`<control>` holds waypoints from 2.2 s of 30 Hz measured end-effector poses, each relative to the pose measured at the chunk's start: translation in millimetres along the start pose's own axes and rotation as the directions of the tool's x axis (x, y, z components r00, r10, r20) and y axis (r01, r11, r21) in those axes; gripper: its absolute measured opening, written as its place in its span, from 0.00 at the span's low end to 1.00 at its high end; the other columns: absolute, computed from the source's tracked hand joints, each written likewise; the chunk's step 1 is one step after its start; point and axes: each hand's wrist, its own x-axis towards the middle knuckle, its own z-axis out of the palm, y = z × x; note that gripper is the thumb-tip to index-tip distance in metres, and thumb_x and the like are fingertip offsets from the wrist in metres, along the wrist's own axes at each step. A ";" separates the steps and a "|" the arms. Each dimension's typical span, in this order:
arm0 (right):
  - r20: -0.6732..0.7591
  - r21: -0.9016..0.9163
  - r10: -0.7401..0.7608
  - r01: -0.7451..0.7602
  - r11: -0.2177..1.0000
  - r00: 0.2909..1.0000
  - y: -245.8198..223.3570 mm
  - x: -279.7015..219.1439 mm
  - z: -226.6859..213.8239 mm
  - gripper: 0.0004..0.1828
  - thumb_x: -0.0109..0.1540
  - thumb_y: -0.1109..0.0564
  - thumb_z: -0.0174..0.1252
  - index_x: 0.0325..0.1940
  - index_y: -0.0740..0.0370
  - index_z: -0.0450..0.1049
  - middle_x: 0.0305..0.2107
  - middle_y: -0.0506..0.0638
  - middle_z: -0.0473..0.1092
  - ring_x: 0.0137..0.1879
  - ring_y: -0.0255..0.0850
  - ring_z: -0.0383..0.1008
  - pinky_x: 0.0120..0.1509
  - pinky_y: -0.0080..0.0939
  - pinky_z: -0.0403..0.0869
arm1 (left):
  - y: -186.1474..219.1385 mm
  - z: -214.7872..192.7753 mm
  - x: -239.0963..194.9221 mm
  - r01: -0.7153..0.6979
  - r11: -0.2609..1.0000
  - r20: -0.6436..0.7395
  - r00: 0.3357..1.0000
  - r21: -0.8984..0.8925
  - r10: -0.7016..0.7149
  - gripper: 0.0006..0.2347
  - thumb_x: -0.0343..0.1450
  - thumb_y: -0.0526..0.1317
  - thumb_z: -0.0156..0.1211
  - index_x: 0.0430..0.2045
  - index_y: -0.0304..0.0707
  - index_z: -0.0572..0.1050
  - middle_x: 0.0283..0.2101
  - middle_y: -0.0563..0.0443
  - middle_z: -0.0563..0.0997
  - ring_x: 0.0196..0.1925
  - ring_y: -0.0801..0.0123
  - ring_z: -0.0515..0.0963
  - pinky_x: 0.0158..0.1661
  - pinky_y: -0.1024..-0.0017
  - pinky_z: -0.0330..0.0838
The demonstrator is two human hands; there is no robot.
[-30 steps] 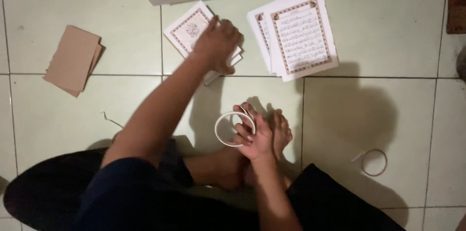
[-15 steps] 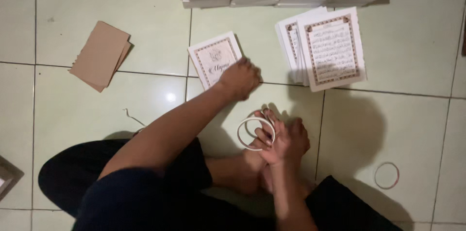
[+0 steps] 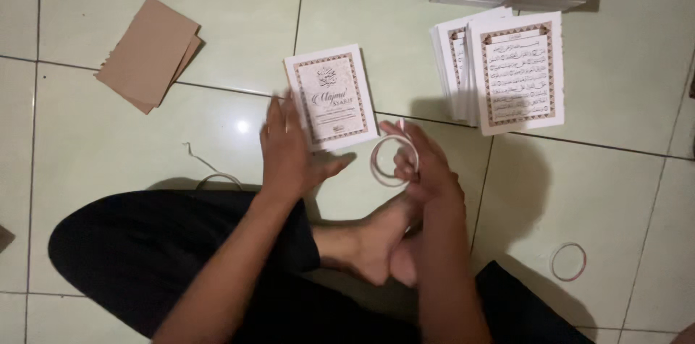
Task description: The person sits on the floor and tapes the spines of small books using a roll of tape. They pick up a book, apply tape to the spine, and place it on a stack. The person handles the books and tape by hand.
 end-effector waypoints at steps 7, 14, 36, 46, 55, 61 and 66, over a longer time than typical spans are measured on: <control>-0.278 -0.896 -0.082 -0.228 0.381 0.957 -12.9 24.9 65.4 0.38 0.65 0.31 0.56 0.64 0.61 0.59 0.15 0.57 0.68 0.12 0.45 0.66 0.13 0.41 0.62 | -37.6 88.3 -1.4 0.181 0.961 -0.223 0.948 -0.210 -0.227 0.49 0.63 0.43 0.76 0.74 0.27 0.45 0.55 0.33 0.79 0.66 0.41 0.70 0.67 0.51 0.55; -0.249 -0.873 -0.107 -0.174 0.456 0.963 -23.6 -15.6 140.6 0.46 0.59 0.38 0.68 0.68 0.70 0.57 0.54 0.70 0.71 0.62 0.55 0.71 0.69 0.56 0.66 | -58.2 118.1 2.7 -0.013 0.989 -0.502 0.861 0.146 0.086 0.37 0.62 0.45 0.74 0.70 0.46 0.65 0.47 0.40 0.86 0.51 0.48 0.83 0.51 0.57 0.73; -0.241 -0.931 -0.434 -0.080 0.357 0.868 -20.8 -19.4 92.3 0.25 0.69 0.52 0.57 0.66 0.68 0.67 0.58 0.67 0.69 0.68 0.58 0.67 0.71 0.60 0.62 | -42.8 59.8 32.3 -0.063 0.992 -0.307 0.947 0.110 0.095 0.43 0.60 0.55 0.75 0.70 0.46 0.60 0.48 0.38 0.80 0.49 0.45 0.81 0.43 0.52 0.78; -0.058 -0.871 -0.208 0.052 0.488 0.976 48.2 -9.0 82.0 0.22 0.63 0.50 0.64 0.60 0.56 0.75 0.36 0.59 0.76 0.33 0.42 0.77 0.32 0.38 0.78 | -49.1 -1.8 18.9 -0.209 0.722 -0.048 0.970 -0.660 0.237 0.10 0.64 0.40 0.72 0.38 0.49 0.83 0.30 0.51 0.86 0.34 0.59 0.86 0.37 0.65 0.82; -0.033 -0.839 -0.360 0.170 0.517 0.932 62.1 3.1 107.8 0.29 0.59 0.59 0.66 0.64 0.57 0.70 0.52 0.53 0.72 0.33 0.38 0.75 0.33 0.36 0.77 | -47.6 13.7 33.5 -0.007 0.414 -0.007 1.000 -0.910 0.001 0.16 0.61 0.35 0.75 0.43 0.42 0.81 0.35 0.41 0.87 0.40 0.64 0.87 0.45 0.69 0.83; 0.006 -0.861 -0.328 0.172 0.478 0.944 56.6 7.2 114.5 0.32 0.58 0.58 0.66 0.66 0.58 0.69 0.57 0.53 0.65 0.41 0.48 0.76 0.44 0.47 0.79 | -51.3 21.9 31.5 0.045 0.373 0.057 0.998 -0.927 0.019 0.17 0.62 0.33 0.71 0.45 0.38 0.80 0.30 0.45 0.87 0.37 0.67 0.84 0.44 0.67 0.81; 0.035 -0.878 -0.305 0.176 0.446 0.952 47.8 7.2 134.1 0.30 0.57 0.61 0.66 0.65 0.56 0.71 0.54 0.51 0.64 0.46 0.45 0.74 0.49 0.44 0.77 | -54.8 21.4 37.2 0.039 0.352 0.041 0.999 -0.935 -0.003 0.16 0.60 0.37 0.73 0.40 0.35 0.81 0.33 0.43 0.86 0.40 0.65 0.83 0.47 0.64 0.79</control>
